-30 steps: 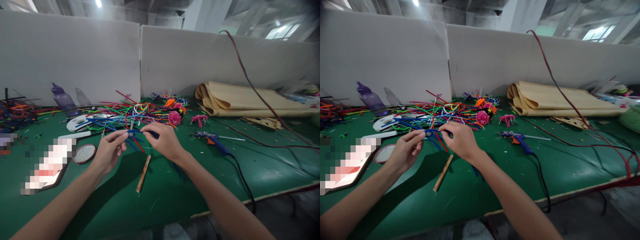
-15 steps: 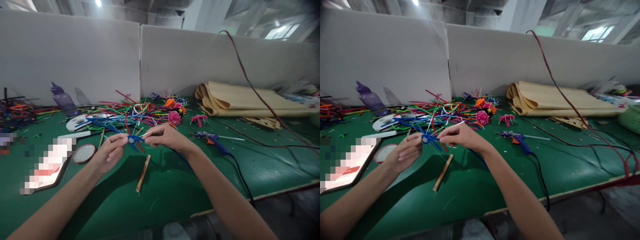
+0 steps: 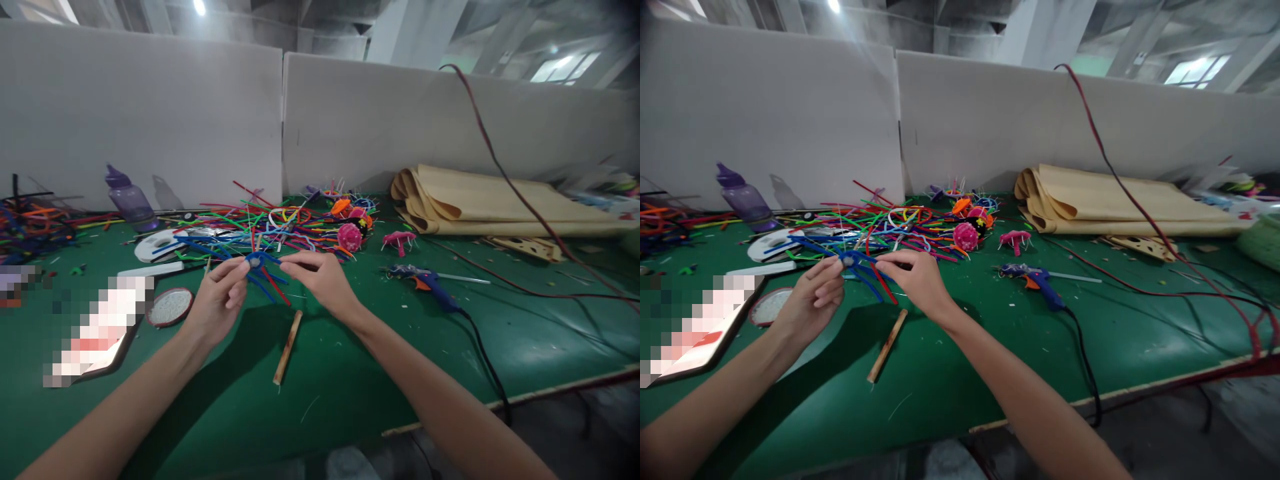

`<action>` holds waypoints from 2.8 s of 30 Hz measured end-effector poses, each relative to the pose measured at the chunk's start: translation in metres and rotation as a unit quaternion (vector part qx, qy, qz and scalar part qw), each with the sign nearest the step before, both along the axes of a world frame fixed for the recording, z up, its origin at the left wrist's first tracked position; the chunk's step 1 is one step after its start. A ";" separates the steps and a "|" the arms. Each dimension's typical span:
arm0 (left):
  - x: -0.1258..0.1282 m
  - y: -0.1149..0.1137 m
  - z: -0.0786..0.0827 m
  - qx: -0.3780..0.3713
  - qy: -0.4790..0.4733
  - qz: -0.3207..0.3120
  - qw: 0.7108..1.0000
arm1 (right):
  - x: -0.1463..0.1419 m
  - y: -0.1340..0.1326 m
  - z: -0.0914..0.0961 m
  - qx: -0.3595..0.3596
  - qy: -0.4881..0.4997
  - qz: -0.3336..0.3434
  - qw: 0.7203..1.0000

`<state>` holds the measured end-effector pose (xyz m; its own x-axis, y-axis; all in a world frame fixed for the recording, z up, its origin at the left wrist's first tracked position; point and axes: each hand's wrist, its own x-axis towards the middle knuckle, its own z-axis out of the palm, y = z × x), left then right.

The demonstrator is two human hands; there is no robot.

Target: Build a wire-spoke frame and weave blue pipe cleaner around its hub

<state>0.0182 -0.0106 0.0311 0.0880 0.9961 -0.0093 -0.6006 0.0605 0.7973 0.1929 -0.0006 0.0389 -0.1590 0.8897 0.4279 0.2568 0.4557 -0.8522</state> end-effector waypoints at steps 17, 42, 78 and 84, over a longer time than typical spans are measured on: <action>0.011 -0.011 0.005 -0.072 -0.168 -0.019 0.983 | -0.028 -0.019 -0.015 0.040 -0.015 -0.026 0.999; 0.006 -0.012 0.000 0.184 0.405 0.079 0.892 | 0.008 -0.004 0.003 0.116 -0.227 -0.067 0.965; 0.002 -0.006 -0.001 0.164 0.345 0.033 0.924 | 0.012 -0.003 0.012 0.045 -0.167 0.039 0.984; 0.000 -0.002 0.001 0.105 0.322 -0.024 0.941 | 0.009 -0.005 0.009 0.048 -0.152 0.024 0.987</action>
<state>0.0181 -0.0123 0.0317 0.1770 0.9767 0.1211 0.0102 -0.1249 0.9921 0.2024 -0.0056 0.0482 -0.3345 0.8361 0.4348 0.4704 0.5480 -0.6917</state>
